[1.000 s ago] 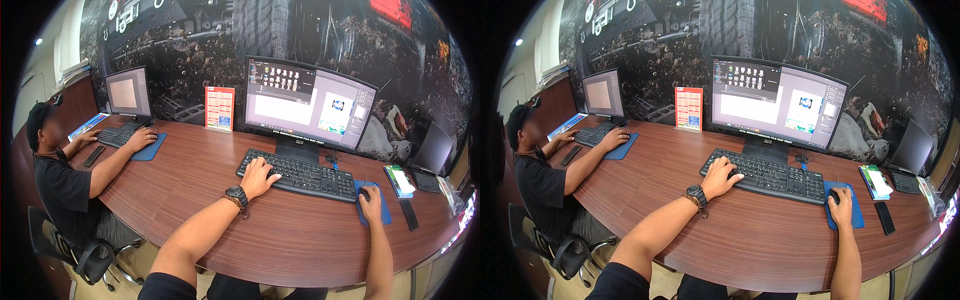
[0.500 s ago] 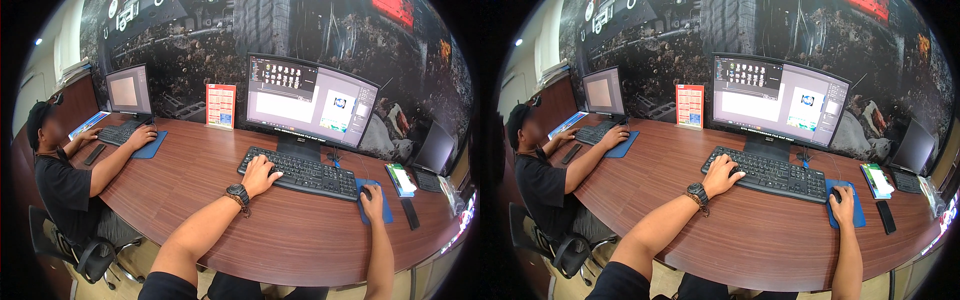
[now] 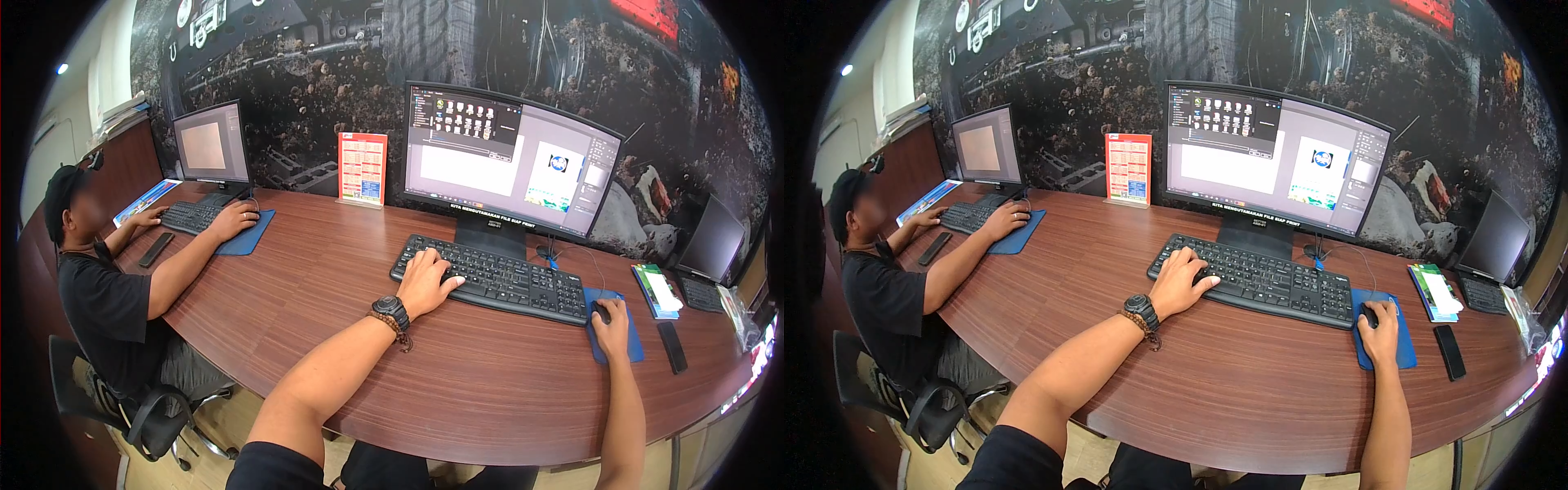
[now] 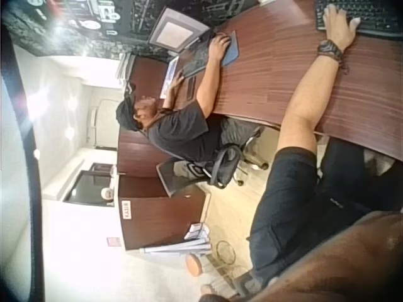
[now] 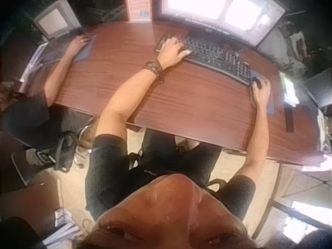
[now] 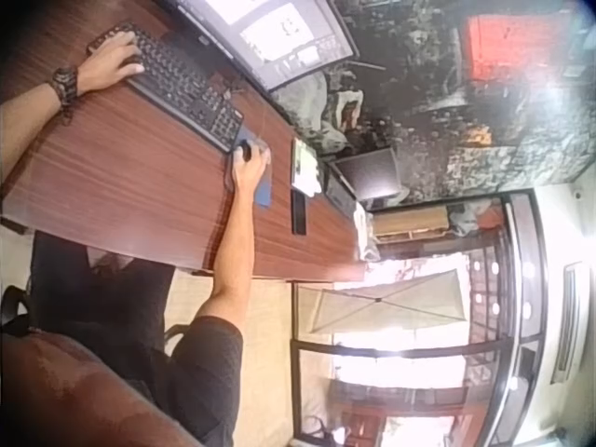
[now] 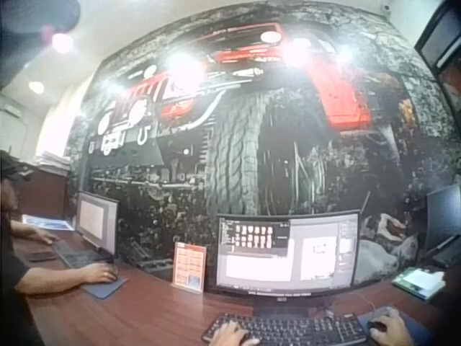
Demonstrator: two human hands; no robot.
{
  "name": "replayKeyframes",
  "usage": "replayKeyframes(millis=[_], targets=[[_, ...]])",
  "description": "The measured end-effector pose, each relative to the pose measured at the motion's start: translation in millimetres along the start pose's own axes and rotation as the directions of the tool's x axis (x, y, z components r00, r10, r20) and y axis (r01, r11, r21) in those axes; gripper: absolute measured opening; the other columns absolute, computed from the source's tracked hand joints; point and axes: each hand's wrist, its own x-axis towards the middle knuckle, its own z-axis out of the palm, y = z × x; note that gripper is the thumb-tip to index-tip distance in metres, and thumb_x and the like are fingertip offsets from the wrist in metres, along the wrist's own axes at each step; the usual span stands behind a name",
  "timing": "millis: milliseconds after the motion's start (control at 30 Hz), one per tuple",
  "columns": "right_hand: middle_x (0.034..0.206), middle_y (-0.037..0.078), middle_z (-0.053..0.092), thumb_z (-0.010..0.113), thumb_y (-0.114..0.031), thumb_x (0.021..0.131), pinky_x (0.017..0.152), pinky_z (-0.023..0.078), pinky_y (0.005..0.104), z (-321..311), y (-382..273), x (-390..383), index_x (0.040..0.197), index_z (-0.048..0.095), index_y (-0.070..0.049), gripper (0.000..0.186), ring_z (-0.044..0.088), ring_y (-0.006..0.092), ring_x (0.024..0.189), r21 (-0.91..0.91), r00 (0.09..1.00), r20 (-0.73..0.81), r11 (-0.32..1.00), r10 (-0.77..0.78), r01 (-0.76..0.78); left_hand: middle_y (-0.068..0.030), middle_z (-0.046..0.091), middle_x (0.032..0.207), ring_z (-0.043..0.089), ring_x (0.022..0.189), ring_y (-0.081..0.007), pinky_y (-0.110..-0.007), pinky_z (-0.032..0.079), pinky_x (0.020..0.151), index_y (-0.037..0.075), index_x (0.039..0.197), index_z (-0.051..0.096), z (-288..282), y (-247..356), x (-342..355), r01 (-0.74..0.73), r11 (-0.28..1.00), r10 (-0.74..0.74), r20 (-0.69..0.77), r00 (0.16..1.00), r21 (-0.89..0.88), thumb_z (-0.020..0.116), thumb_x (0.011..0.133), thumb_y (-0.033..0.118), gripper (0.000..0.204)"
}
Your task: Browsing and viewing graphic design files and folders on a workstation computer.
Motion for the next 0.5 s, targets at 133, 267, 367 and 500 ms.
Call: replayKeyframes(millis=[133, 267, 367, 500], targets=[[0.109, 0.018, 0.059, 0.069, -0.012, 0.078, 0.094, 0.047, 0.0421, -1.1, -2.3, -1.6, 0.107, 0.069, 0.0, 0.031, 0.059, 0.0357, 0.105, -0.002, 1.0, 0.014, 1.0, 0.016, -0.016, -0.0139, 0.057, 0.107, 0.053, 0.105, -0.0312, -0.043, 0.042, 0.094, -0.003, 0.112, 0.07, 0.1, -0.2, -1.2, 0.0, 1.0, 0.0, -0.003, 1.0, 0.003, 0.069, 0.091, 0.04, 0.048], [0.109, 0.018, 0.059, 0.069, -0.012, 0.078, 0.094, 0.047, 0.0417, -3.2, -3.5, -2.8, 0.108, 0.068, 0.0, 0.033, 0.059, 0.0356, 0.105, -0.002, 1.0, 0.005, 1.0, -0.005, 0.005, -0.0138, 0.057, 0.107, 0.053, 0.105, -0.031, -0.043, 0.042, 0.094, -0.003, 0.111, 0.07, -0.4, 1.7, -1.0, -0.004, 1.0, 0.004, -0.007, 1.0, -0.001, 0.07, 0.091, 0.039, 0.047], [0.109, 0.018, 0.059, 0.069, -0.012, 0.078, 0.093, 0.047, 0.0414, -2.5, -4.7, -2.8, 0.108, 0.068, 0.001, 0.032, 0.059, 0.0353, 0.104, 0.002, 1.0, 0.005, 1.0, -0.013, 0.013, -0.0137, 0.057, 0.107, 0.053, 0.105, -0.0309, -0.043, 0.042, 0.094, -0.003, 0.111, 0.07, -1.3, 2.0, -1.6, 0.006, 1.0, -0.006, 0.001, 1.0, 0.002, 0.069, 0.092, 0.039, 0.047], [0.108, 0.018, 0.059, 0.07, -0.012, 0.078, 0.093, 0.047, 0.0413, -1.8, -4.5, -2.4, 0.108, 0.068, 0.001, 0.032, 0.06, 0.035, 0.103, 0.007, 1.0, 0.012, 1.0, -0.016, 0.016, -0.0137, 0.057, 0.107, 0.053, 0.105, -0.0309, -0.042, 0.042, 0.094, -0.003, 0.111, 0.07, -0.2, 0.2, -1.2, -0.001, 1.0, 0.001, -0.013, 1.0, -0.005, 0.069, 0.092, 0.039, 0.047]])
